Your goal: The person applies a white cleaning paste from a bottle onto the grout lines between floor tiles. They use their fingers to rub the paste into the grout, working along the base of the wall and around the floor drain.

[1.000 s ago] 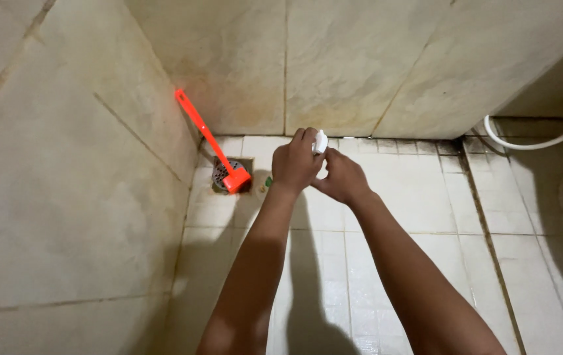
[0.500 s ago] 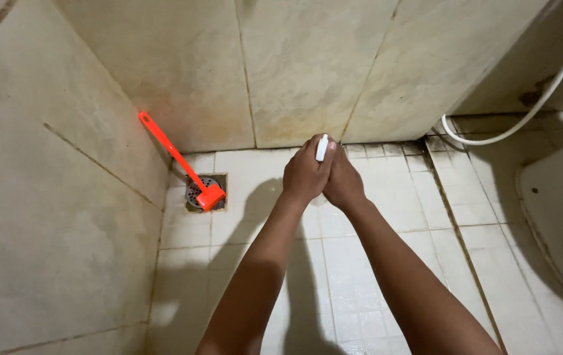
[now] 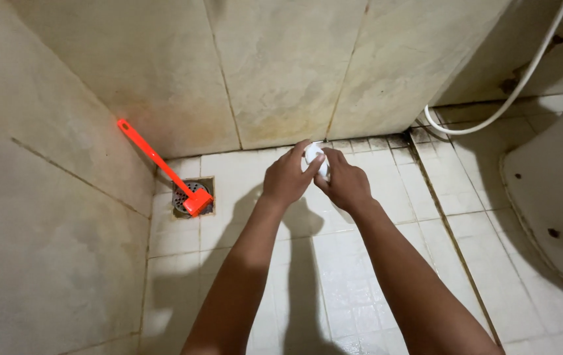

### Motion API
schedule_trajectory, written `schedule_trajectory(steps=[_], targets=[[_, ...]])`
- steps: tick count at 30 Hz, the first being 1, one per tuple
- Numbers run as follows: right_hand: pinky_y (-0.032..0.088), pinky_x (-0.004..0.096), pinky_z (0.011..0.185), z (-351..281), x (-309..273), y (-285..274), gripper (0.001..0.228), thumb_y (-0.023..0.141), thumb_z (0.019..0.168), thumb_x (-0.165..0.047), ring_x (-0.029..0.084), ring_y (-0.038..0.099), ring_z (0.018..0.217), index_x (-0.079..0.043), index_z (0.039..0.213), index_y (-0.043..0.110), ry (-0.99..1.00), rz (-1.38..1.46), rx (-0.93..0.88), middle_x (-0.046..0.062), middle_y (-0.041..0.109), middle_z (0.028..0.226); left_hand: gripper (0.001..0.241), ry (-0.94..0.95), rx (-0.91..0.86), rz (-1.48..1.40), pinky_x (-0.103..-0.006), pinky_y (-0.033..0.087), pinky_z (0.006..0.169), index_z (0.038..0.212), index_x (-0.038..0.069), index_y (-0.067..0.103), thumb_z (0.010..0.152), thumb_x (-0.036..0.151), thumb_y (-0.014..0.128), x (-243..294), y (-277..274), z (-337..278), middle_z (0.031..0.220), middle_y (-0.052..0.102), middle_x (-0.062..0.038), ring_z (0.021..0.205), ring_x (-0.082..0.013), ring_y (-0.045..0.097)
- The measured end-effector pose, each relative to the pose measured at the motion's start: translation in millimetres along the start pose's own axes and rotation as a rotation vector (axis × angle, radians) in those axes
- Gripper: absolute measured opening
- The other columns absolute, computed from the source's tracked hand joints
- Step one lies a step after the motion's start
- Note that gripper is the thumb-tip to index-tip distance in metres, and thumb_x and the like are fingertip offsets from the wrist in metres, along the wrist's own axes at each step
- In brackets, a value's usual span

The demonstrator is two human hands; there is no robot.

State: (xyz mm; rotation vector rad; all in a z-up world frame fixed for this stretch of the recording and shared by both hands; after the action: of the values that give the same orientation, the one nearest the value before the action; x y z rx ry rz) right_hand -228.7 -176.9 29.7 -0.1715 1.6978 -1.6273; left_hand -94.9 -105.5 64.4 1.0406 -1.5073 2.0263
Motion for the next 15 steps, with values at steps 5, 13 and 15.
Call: schedule_trajectory(steps=[5,13,15], targets=[[0.059,0.045,0.073,-6.6,16.1,-4.4,0.066,0.069,0.089,-0.042,0.033,0.073,0.086,-0.009,0.142,0.048,-0.031,-0.145,0.019,0.008,0.058,0.143,0.056,0.135,-0.014,0.191,-0.045,0.057,0.082,0.138,0.016,0.058,0.096,0.051,0.06,-7.7,9.3,-0.6,0.119,0.073,-0.01,0.098,-0.0324,0.072],[0.058,0.041,0.074,-5.1,31.7,-2.0,0.048,0.08,0.084,-0.045,0.028,0.073,0.081,-0.016,0.121,0.069,-0.021,-0.216,0.115,0.004,0.073,0.111,0.049,0.24,0.016,0.283,-0.0429,0.058,0.074,0.132,0.017,0.064,0.094,0.047,0.067,1.1,18.0,-2.6,0.108,0.074,-0.007,0.087,-0.0309,0.073],[0.057,0.039,0.075,-3.1,31.5,-0.9,0.043,0.081,0.084,-0.045,0.027,0.072,0.075,-0.015,0.113,0.071,-0.023,-0.284,0.129,0.003,0.075,0.101,0.047,0.23,0.002,0.279,-0.0423,0.059,0.073,0.133,0.017,0.065,0.095,0.045,0.066,-0.2,19.5,-1.9,0.106,0.075,-0.006,0.086,-0.0299,0.073]])
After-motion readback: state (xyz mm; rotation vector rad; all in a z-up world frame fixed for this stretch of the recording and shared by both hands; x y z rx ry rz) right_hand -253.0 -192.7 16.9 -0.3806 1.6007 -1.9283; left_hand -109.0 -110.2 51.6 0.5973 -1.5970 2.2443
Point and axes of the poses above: each hand's wrist, its own z-axis towards the middle knuckle, its own y-axis out of the palm, x = y × z, the point moved 6 cm from there along z, towards the middle knuckle
